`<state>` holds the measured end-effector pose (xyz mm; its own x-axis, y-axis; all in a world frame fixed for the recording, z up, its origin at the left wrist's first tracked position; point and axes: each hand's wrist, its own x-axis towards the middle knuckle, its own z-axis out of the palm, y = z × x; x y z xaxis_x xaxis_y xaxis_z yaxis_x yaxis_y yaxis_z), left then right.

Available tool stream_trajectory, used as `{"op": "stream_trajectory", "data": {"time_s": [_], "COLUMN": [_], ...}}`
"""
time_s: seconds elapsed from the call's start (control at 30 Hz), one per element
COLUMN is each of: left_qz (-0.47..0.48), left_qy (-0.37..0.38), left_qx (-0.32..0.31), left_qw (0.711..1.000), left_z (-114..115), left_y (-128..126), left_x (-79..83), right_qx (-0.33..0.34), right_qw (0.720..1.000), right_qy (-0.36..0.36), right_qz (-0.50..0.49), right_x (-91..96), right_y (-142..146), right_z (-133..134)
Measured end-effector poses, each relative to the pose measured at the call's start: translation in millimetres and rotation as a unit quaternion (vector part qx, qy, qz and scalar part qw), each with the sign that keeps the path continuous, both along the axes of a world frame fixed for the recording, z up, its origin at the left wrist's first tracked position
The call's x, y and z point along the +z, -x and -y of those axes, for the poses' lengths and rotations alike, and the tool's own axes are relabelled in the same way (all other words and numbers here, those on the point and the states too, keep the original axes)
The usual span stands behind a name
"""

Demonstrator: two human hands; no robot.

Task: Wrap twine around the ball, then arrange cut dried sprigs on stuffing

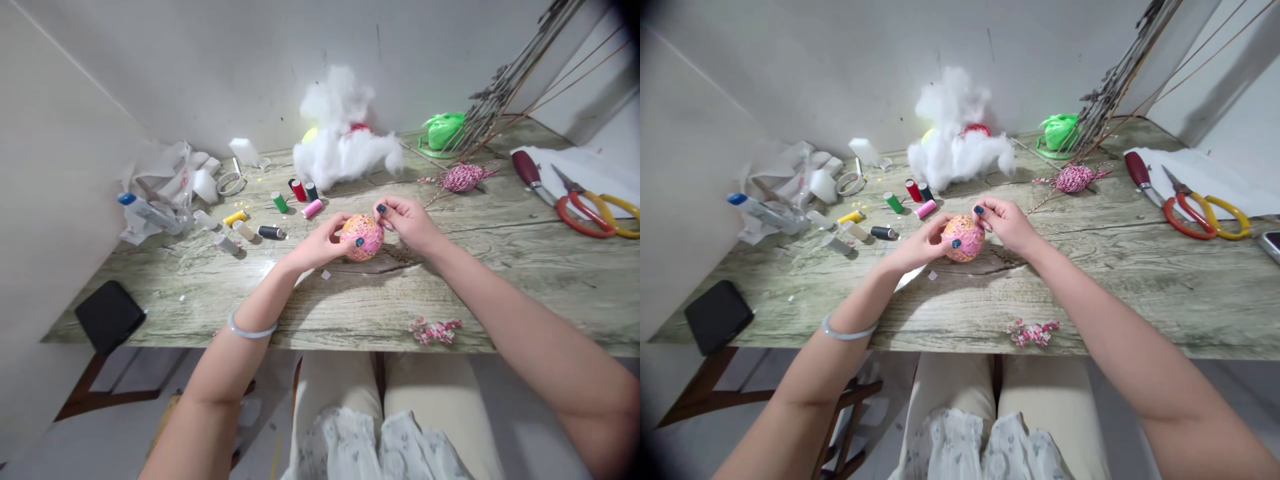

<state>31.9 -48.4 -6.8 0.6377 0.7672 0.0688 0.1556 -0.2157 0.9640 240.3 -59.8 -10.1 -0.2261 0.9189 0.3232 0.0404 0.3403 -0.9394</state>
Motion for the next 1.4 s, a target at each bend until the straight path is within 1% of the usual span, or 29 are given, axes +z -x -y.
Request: {"op": "stream_trajectory", "data": {"time_s": [0.1,0.27,0.33,0.4,0.47,0.57,0.63,0.7,0.77,0.83,0.93,1.0,1.13,1.23,1.3,1.4], "left_qz": [0.021,0.046,0.066,0.087,0.109,0.136,0.157,0.178,0.2,0.216,0.216,0.205,0.187,0.211,0.235,0.248], "left_qy": [0.032,0.06,0.073,0.102,0.135,0.164,0.176,0.19,0.203,0.209,0.189,0.159,0.083,0.039,0.036,0.059], "left_qx": [-0.029,-0.034,-0.046,-0.044,-0.021,0.013,0.036,0.068,0.104,0.133,0.152,0.157,0.157,0.146,0.138,0.143], "left_qw": [0.999,0.997,0.994,0.99,0.985,0.977,0.971,0.963,0.953,0.944,0.946,0.953,0.966,0.966,0.961,0.956], "left_z": [-2.1,-3.9,-3.1,-2.0,-1.3,-1.6,-2.5,-3.7,-5.2,-6.8,-8.5,-9.6,-14.3,-20.6,-24.2,-26.8], "left_y": [3.3,6.6,5.9,4.3,1.9,-3.4,-7.2,-10.2,-11.5,-11.4,-9.7,-8.3,-5.0,-1.8,0.5,3.4], "left_x": [1.7,2.3,0.8,-2.1,-5.6,-10.1,-11.7,-12.8,-14.2,-15.8,-18.2,-19.8,-24.6,-27.9,-28.4,-27.1], "right_qx": [-0.026,-0.052,-0.073,-0.093,-0.091,-0.081,-0.095,-0.104,-0.088,-0.049,0.004,0.019,0.022,0.014,0.015,0.034], "right_qw": [1.0,0.998,0.995,0.986,0.972,0.95,0.928,0.898,0.871,0.853,0.839,0.835,0.837,0.846,0.848,0.854], "right_qy": [-0.015,-0.036,-0.054,-0.074,-0.092,-0.13,-0.147,-0.143,-0.142,-0.165,-0.201,-0.205,-0.18,-0.166,-0.165,-0.169], "right_qz": [0.001,0.016,0.048,0.117,0.194,0.272,0.33,0.403,0.462,0.492,0.506,0.511,0.517,0.507,0.503,0.49], "right_x": [1.7,-1.3,-3.9,-6.4,-8.9,-13.5,-17.0,-20.4,-22.9,-24.4,-24.6,-24.0,-22.1,-20.6,-20.0,-20.5], "right_y": [0.8,1.7,1.0,0.1,-0.4,-0.3,-0.1,0.5,1.9,4.1,7.6,8.7,8.5,8.9,10.2,13.0], "right_z": [0.6,1.8,2.5,3.7,4.9,4.7,3.0,1.0,-0.4,-0.8,-0.4,-0.3,-0.7,-0.3,0.4,1.6]}}
